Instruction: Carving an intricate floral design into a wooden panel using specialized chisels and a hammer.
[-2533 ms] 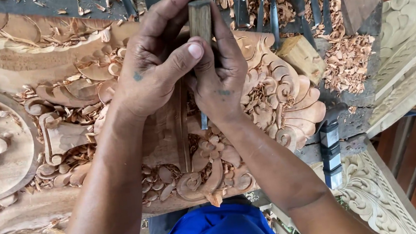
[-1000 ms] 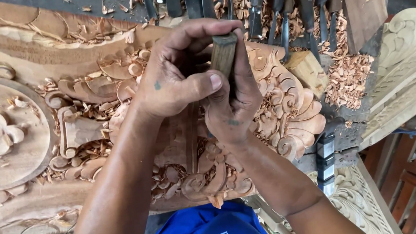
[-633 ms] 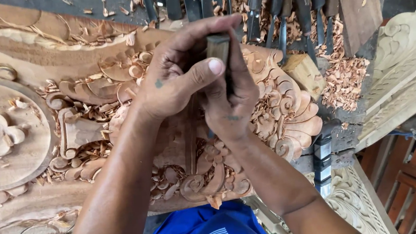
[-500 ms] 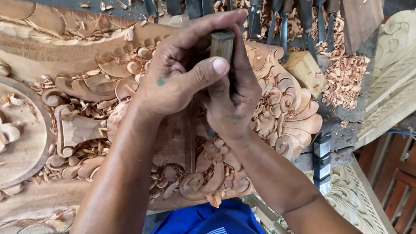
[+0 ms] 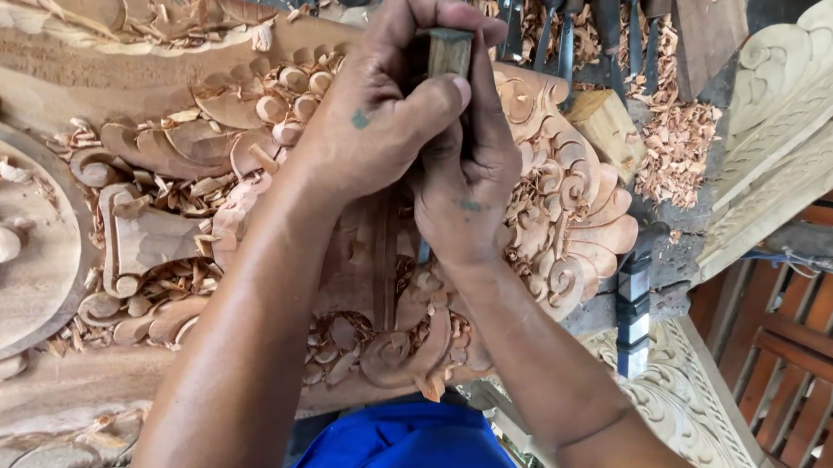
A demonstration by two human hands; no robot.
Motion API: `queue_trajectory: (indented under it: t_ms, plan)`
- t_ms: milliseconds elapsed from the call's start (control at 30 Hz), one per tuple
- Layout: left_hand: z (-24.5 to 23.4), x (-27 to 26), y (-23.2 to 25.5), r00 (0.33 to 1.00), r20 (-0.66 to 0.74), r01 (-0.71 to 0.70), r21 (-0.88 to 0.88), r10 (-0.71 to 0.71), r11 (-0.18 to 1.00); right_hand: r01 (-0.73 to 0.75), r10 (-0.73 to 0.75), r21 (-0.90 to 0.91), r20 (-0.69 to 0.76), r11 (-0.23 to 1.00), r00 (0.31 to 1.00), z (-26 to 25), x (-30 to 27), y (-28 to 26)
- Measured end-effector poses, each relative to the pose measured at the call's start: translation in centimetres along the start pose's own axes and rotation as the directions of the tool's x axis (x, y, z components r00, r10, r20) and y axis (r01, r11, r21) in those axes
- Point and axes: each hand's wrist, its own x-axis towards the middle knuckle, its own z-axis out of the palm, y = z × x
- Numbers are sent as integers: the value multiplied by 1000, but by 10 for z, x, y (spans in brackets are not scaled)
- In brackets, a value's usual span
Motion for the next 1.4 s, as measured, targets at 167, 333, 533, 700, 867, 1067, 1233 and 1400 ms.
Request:
queue_trajectory:
  t_ms: [167, 333, 533, 700, 867, 1067, 1233, 1400]
  plan:
    - [9, 12, 35, 977, -21, 213, 136, -213, 967, -146, 156, 65, -176, 987, 972, -17, 22, -60]
    - [-5, 13, 25, 995, -75, 57, -178, -71, 982, 22, -10, 270, -46, 963, 999, -39, 44, -40]
    - [-17, -6, 7, 976, -217, -9, -82, -9, 997, -89, 49, 186, 209, 978, 977, -11, 21, -4]
    - [-19, -10, 13, 995, -95, -54, -228, 33, 972, -190, 147, 168, 241, 967, 959, -10, 11, -21]
    - [-25, -6, 19, 977, -214, -108, -494, 0, 863, -592, 304, 239, 679, 769, 669, -14, 27, -48]
    - [-20, -3, 19, 948, -314, -184, -386, 59, 904, -352, 254, 143, 455, 925, 853, -5, 39, -31]
    - [-18, -13, 16, 965, -250, -151, -286, 78, 946, -336, 234, 194, 411, 922, 881, -7, 25, -17]
    - [-8, -6, 29, 971, -231, -29, -341, -54, 939, -303, 217, 234, 331, 924, 918, -10, 16, -17]
